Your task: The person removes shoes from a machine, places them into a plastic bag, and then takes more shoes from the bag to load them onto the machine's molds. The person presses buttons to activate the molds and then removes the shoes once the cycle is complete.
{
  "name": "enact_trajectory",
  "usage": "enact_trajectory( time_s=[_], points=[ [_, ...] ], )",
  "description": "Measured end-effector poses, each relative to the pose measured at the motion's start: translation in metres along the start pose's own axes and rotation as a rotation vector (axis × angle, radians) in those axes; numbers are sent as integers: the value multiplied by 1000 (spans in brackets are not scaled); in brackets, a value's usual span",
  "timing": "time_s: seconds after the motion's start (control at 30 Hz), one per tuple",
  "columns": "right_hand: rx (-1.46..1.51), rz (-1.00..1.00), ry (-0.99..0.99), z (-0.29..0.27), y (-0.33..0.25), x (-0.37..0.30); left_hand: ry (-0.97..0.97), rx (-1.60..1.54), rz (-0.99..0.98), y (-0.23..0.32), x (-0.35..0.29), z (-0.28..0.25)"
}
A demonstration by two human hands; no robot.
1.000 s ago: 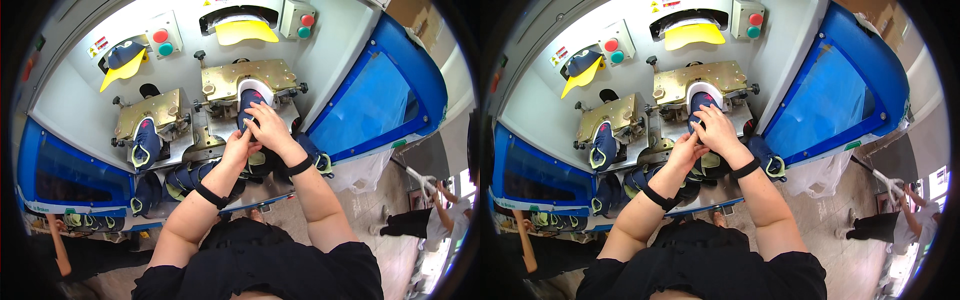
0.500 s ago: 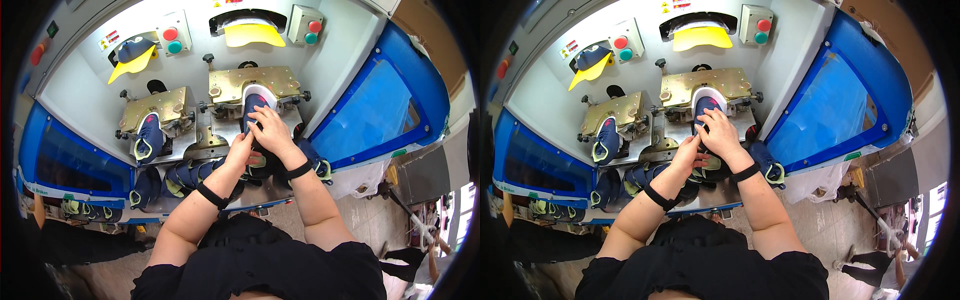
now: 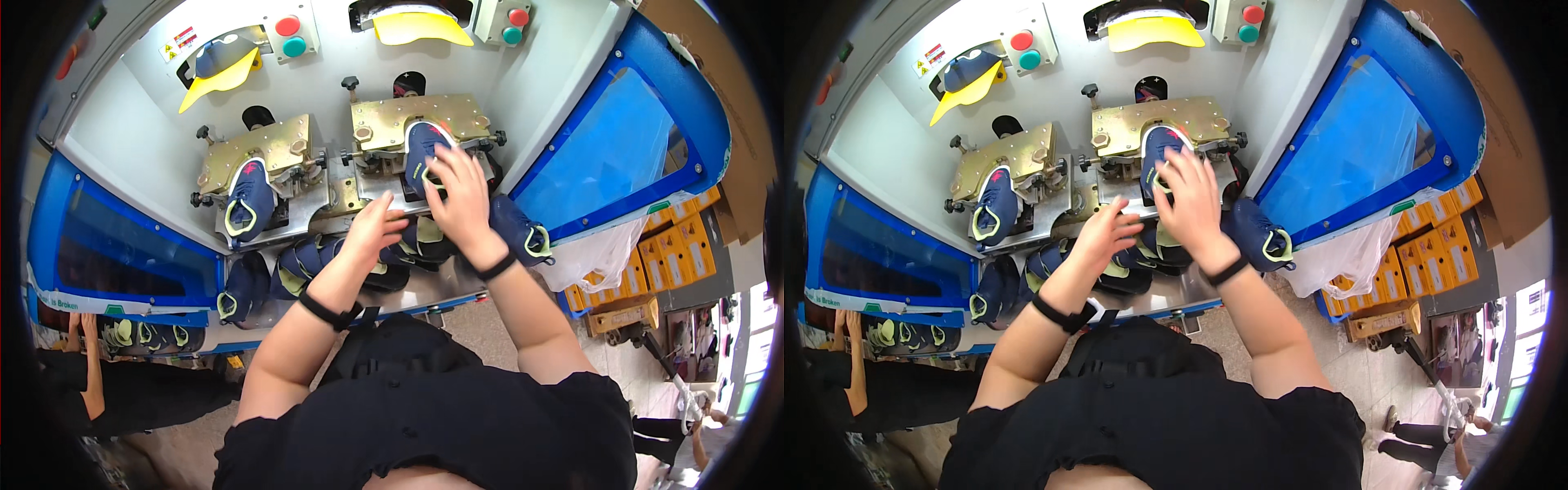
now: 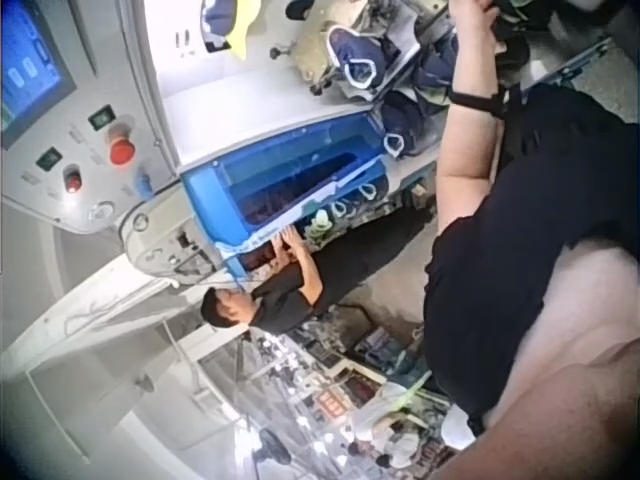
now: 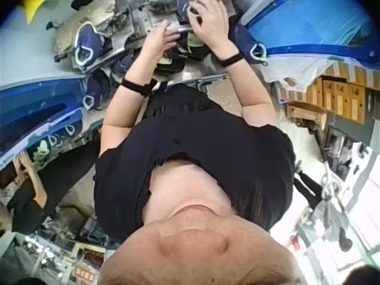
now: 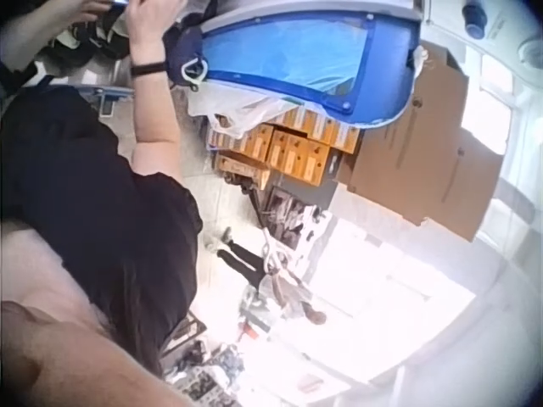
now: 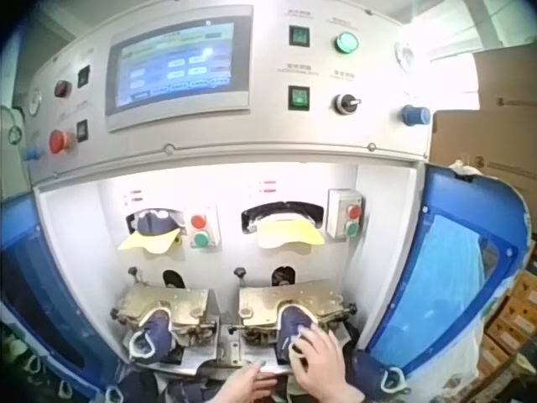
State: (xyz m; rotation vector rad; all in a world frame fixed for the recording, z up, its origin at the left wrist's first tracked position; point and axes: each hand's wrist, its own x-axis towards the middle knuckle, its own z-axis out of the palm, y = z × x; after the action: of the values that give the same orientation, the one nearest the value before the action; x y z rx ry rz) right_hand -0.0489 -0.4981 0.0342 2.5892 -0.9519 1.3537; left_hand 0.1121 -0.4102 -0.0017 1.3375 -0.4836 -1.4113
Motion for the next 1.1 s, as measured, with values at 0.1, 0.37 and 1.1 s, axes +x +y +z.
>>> enact_trajectory(
  time_s=[0.1, 0.37, 1.1],
  points=[
    [182, 167, -15, -10, -25, -60, -11, 65, 23, -10, -25, -54],
    [220, 893, -462, 79, -9, -107, -398, 623, -48, -52, -35, -40],
    [312, -131, 60, -90, -66, -20, -505, -495, 178, 72, -59, -16]
  ],
)
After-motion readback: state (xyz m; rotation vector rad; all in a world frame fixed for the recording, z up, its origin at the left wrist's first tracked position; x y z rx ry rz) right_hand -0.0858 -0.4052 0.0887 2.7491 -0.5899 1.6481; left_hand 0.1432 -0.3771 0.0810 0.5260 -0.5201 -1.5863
